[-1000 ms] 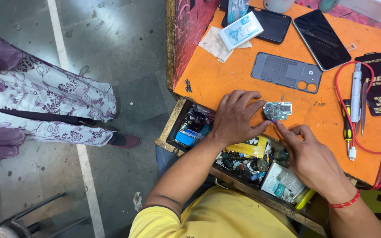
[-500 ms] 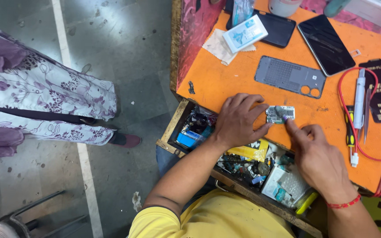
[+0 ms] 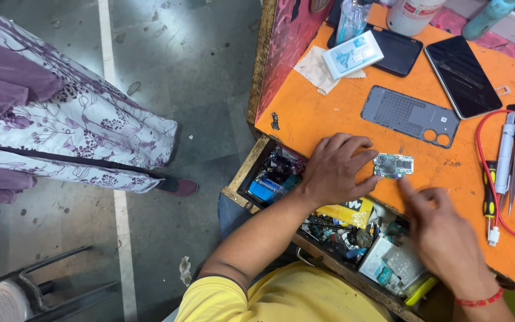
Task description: The person works at a cluttered workbench, using a small tool to probe a circuit board and then handling a disassembled smartphone. They use a screwdriver to remove screws from the phone's internal frame and place components on the table.
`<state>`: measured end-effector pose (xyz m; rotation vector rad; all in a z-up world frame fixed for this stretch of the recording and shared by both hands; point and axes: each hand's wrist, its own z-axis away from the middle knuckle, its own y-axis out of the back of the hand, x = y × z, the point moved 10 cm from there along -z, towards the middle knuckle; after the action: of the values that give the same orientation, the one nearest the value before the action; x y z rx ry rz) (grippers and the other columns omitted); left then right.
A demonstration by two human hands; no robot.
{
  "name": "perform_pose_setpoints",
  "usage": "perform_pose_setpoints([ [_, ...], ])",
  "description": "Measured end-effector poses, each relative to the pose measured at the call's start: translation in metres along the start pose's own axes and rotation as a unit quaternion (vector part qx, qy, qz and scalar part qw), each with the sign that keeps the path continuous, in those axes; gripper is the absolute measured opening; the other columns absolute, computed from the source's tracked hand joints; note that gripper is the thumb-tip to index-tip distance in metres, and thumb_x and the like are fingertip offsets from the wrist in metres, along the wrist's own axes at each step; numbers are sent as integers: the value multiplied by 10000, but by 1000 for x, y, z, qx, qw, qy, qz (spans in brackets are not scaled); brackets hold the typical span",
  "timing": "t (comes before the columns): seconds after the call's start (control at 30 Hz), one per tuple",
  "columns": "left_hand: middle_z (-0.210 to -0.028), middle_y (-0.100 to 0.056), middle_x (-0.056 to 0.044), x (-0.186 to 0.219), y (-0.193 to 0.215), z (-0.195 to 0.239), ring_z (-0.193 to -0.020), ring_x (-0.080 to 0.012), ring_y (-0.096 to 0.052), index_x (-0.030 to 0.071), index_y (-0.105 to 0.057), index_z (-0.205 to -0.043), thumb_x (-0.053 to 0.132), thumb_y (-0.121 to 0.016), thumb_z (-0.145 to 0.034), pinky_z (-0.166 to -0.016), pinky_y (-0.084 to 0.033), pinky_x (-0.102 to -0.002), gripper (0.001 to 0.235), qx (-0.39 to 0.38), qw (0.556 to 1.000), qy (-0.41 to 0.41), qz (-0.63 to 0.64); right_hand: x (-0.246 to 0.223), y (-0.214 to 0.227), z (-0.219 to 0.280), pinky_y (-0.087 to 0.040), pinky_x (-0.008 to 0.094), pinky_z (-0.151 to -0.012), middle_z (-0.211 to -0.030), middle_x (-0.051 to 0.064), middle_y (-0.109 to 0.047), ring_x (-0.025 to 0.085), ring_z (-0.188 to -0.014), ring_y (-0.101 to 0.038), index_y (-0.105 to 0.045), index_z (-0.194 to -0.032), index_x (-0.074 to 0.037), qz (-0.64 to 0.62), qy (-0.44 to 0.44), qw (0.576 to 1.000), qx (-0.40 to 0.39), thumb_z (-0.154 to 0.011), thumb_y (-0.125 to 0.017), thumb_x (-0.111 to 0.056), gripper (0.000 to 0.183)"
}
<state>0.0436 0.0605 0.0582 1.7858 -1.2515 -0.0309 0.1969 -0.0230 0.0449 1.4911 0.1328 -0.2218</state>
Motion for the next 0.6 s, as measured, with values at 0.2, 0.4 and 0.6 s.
perform_pose_setpoints([
  [0.2, -1240, -613, -20, 0, 1, 0, -1184, -229, -573, 148, -658, -1178, 422, -759, -850, -1003, -450, -436, 440, -2, 1000, 0, 7, -8, -2, 0, -565, 462, -703, -1044, 80, -652, 334, -810, -694, -590, -1441, -239, -93, 29, 995, 7, -933, -563, -163, 515],
  [0.4, -1238, -614, -23, -1, 2, -1, -1183, -234, -572, 147, -659, -1176, 416, -765, -847, -999, -451, -435, 438, -3, 1000, -1, 15, -2, -6, 0, -562, 481, -675, -1111, 80, -659, 368, -765, -691, -592, -1436, -303, -41, -25, 999, -14, -933, -591, -193, 515],
  [0.6, -1240, -617, -27, 1, 3, 0, -1197, -240, -573, 151, -665, -1166, 417, -768, -839, -997, -449, -440, 434, 0, 1000, -1, 11, -11, -1, 3, -563, 475, -668, -1119, 82, -664, 369, -758, -690, -589, -1444, -311, -30, -19, 999, -7, -945, -588, -194, 513],
])
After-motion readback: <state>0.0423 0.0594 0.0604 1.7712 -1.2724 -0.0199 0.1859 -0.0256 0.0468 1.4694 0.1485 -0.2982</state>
